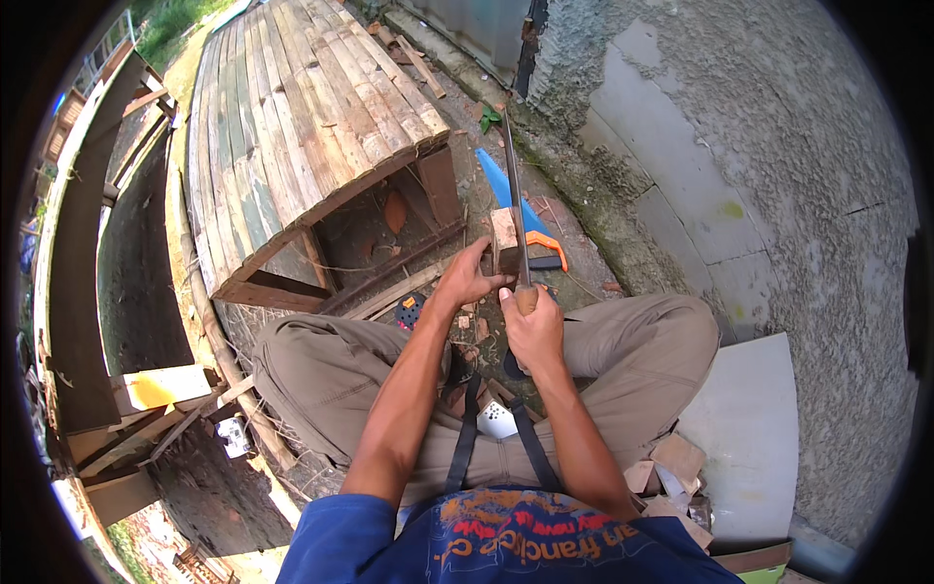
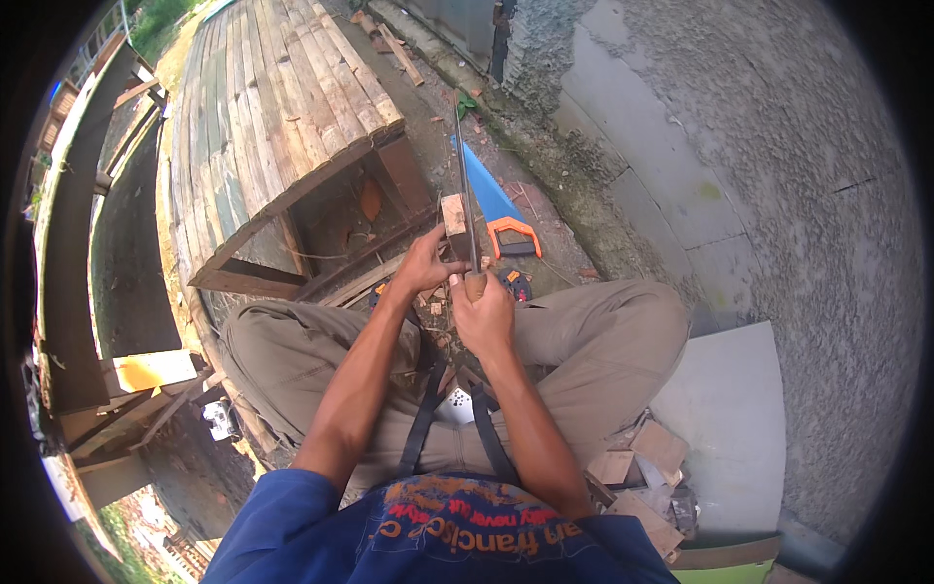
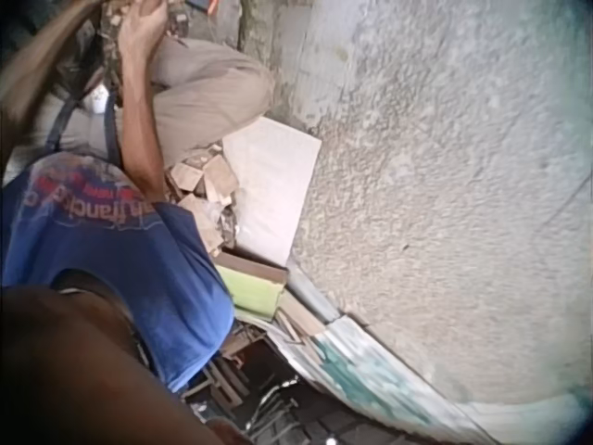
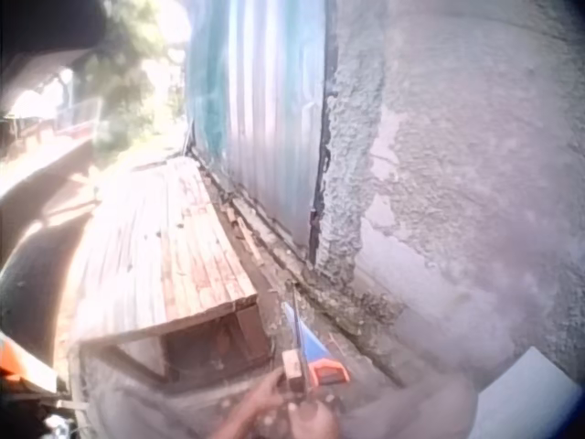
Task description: The person sits on the ground and uses a hand saw to cut a small piece of wood. They hold the wood with one hand and saw with the other, producing sawdust as they work.
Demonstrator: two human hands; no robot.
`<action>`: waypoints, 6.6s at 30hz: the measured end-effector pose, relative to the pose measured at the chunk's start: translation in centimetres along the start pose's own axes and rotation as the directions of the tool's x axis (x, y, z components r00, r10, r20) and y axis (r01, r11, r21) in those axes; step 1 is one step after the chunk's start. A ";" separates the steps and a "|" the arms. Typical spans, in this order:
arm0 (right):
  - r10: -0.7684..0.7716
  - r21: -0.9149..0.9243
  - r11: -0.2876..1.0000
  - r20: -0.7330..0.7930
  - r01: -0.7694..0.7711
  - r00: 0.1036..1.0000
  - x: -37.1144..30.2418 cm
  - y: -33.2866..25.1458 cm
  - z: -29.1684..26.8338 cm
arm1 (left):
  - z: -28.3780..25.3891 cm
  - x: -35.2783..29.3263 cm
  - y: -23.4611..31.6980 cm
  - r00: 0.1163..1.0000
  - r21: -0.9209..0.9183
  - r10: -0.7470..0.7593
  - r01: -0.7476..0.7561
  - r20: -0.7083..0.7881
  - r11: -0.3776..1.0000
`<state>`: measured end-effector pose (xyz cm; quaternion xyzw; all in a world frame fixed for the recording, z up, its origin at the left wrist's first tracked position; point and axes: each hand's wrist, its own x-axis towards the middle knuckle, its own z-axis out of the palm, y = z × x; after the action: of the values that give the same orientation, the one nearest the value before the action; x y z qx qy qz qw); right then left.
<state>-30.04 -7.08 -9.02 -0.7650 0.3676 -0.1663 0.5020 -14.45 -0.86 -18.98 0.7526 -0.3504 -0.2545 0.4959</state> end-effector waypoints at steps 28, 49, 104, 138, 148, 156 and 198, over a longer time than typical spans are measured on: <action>-0.022 0.027 0.999 -0.050 0.023 0.999 -0.6 -0.6 -1.3 | -0.9 -1.0 3.7 0.997 0.155 -0.020 0.008 0.076 0.988; -0.120 0.180 0.972 -0.161 0.149 0.980 -2.0 -4.5 -3.6 | -0.2 -0.6 4.8 0.971 0.042 0.187 -0.183 -0.147 0.982; -0.035 -0.164 0.986 0.016 0.037 0.999 1.6 2.9 2.2 | 1.6 0.2 -6.0 0.984 0.068 0.151 -0.145 -0.099 0.987; -0.008 -0.107 0.994 -0.021 0.006 1.000 0.0 4.2 2.3 | 3.1 -1.1 -2.6 0.995 0.492 -0.068 0.098 -0.078 0.865; 0.044 -0.099 0.994 0.011 -0.043 0.999 -0.5 0.7 -0.3 | 0.8 -0.2 -0.2 0.997 -0.035 -0.079 0.078 -0.021 0.996; -0.045 -0.125 0.991 -0.048 0.039 0.998 -0.3 3.8 -0.1 | 0.5 -0.9 2.8 0.970 0.143 -0.222 0.206 0.102 0.968; -0.155 0.309 0.936 -0.069 0.169 0.985 -1.6 -5.2 -1.8 | -4.2 -2.2 7.2 0.863 -0.588 -0.465 0.276 -0.196 0.760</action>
<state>-30.23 -5.93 -3.42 -0.6995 0.2831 -0.2801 0.5934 -14.69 1.32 -10.61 0.6678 -0.0173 -0.3071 0.6778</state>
